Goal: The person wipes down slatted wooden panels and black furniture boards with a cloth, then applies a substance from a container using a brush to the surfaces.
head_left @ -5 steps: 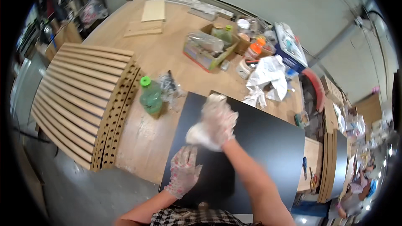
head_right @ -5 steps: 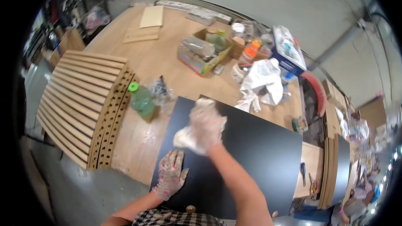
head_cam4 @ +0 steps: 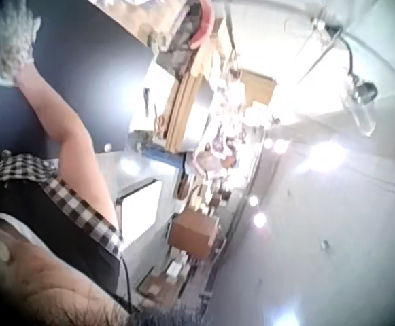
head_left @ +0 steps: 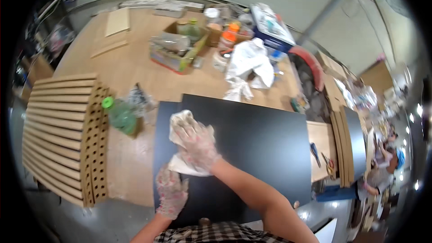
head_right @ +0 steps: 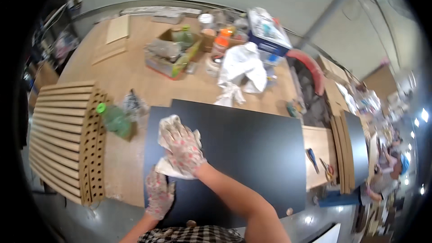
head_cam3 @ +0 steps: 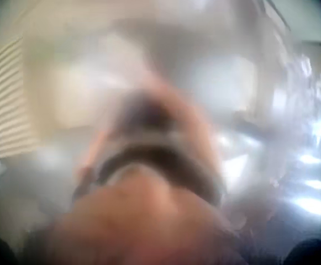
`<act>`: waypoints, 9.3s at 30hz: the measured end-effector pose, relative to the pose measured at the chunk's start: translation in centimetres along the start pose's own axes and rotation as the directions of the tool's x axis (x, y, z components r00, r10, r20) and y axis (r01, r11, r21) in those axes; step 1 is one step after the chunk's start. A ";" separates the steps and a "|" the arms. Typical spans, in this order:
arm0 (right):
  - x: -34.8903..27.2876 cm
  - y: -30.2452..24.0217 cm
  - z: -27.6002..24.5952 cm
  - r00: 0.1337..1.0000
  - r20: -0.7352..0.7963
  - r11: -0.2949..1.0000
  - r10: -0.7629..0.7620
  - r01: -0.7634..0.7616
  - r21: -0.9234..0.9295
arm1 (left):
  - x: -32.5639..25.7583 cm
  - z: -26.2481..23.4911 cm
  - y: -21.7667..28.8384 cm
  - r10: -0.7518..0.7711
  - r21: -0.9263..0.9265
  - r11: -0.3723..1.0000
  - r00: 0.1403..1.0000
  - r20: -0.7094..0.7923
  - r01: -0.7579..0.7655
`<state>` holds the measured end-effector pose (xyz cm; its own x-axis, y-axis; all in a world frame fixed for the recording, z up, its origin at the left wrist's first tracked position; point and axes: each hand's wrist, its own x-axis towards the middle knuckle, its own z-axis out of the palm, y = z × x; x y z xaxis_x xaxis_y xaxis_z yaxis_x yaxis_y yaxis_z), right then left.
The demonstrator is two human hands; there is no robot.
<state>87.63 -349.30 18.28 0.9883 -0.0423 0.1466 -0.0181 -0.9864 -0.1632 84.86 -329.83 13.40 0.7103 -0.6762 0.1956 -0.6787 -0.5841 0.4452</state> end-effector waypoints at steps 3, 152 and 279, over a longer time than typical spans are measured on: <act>-0.5 10.7 2.3 0.978 -0.105 0.960 0.181 -0.199 -0.199 | 1.7 -1.0 2.3 -0.017 -0.060 0.998 0.996 0.084 0.022; -17.1 -15.5 3.2 0.967 -0.168 0.978 0.191 -0.202 -0.051 | 4.2 1.1 -5.2 0.302 -0.798 0.595 0.947 0.109 -0.098; -48.2 10.2 -5.6 0.051 -0.566 0.365 0.823 -0.810 0.458 | 28.3 12.7 15.8 0.219 0.186 0.954 0.971 0.101 -0.234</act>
<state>39.00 -358.18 15.05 -0.0506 -0.9035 0.4255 -0.7381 -0.2532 -0.6254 91.83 -363.87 14.87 0.5221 -0.8293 0.1990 -0.8488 -0.4824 0.2164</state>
